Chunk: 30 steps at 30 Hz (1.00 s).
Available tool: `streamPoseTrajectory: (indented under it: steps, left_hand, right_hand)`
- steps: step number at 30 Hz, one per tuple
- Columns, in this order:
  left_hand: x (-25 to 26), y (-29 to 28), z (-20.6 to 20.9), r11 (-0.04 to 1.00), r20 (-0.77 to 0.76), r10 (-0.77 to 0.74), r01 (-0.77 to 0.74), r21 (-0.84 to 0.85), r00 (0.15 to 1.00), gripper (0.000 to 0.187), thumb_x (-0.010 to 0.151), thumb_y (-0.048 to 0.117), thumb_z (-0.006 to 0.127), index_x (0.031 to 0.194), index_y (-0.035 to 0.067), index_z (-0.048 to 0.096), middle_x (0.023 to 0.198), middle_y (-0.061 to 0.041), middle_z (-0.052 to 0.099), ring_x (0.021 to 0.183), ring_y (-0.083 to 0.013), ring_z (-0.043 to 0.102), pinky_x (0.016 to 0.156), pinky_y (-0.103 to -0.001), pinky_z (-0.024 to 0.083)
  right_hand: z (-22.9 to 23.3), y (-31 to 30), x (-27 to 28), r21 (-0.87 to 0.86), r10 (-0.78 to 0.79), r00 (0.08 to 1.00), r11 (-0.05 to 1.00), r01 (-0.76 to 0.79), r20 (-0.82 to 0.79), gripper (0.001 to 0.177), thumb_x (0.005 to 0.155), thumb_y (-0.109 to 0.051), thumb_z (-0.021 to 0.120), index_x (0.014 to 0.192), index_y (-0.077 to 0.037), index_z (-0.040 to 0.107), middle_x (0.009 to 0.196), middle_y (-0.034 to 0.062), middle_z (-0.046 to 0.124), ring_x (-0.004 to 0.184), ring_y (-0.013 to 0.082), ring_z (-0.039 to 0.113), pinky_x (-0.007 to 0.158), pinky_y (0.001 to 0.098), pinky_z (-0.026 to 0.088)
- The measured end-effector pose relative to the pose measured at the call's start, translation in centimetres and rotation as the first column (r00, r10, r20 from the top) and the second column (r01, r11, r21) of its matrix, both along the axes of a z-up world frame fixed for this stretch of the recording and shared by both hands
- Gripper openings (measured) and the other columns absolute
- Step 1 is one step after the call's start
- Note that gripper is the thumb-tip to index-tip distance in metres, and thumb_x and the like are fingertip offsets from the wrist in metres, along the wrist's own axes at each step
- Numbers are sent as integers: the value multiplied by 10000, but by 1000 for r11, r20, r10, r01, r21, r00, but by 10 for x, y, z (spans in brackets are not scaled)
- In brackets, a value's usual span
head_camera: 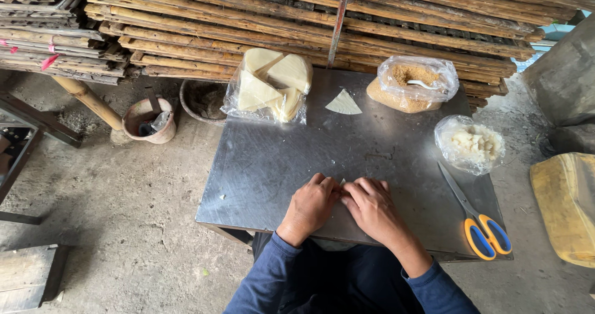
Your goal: The person folds triangular wrappers around a filling, seals them, and stacks the finished units on a metal table. The person uses a spoon to add filling and handles the wrappers by hand.
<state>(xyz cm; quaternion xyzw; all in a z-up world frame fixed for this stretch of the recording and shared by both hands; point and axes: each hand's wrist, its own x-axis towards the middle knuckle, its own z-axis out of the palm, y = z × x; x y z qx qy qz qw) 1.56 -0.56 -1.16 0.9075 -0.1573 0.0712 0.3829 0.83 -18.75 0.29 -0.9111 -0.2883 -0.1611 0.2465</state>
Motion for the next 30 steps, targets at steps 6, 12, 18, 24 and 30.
streamPoseTrajectory:
  steps: [6,12,18,24,30]
  left_hand:
    - [0,-1,2,999,8,20,-19,-43,1000,119,902,178,687,999,111,704,991,-94,670,875,-321,700,755,-418,573]
    - [-1,-2,0,997,68,61,-57,-56,996,114,924,208,687,991,118,705,975,-92,660,836,-309,704,722,-408,576]
    - [3,-6,-8,996,159,87,-87,-6,983,107,942,181,670,997,90,686,943,-115,628,815,-321,696,697,-410,571]
    - [2,-3,-5,978,166,150,-122,-171,975,111,948,114,643,1034,46,666,975,-141,649,817,-346,696,691,-420,572]
    - [-1,2,4,923,143,200,-137,-359,969,130,973,77,629,1087,24,660,973,-169,663,815,-360,693,704,-414,565]
  right_hand:
    - [-8,-2,5,-43,-35,999,998,35,-4,159,902,-214,705,1036,-130,691,969,20,654,981,220,632,934,426,393]
    - [-12,1,8,-45,-76,996,996,78,45,172,942,-211,689,1091,-125,699,998,26,660,997,210,626,960,412,398]
    - [-5,6,-12,-109,-139,979,982,156,148,312,950,-207,652,1236,-89,693,1121,30,709,1095,224,609,1036,476,350]
    - [-10,12,-10,-239,-206,970,943,233,130,489,929,-340,629,1353,-96,624,1390,67,630,1422,328,421,1168,651,133]
    - [-11,20,22,-300,-264,964,918,261,32,640,908,-431,620,1437,-79,542,1511,82,516,1504,350,279,1158,707,22]
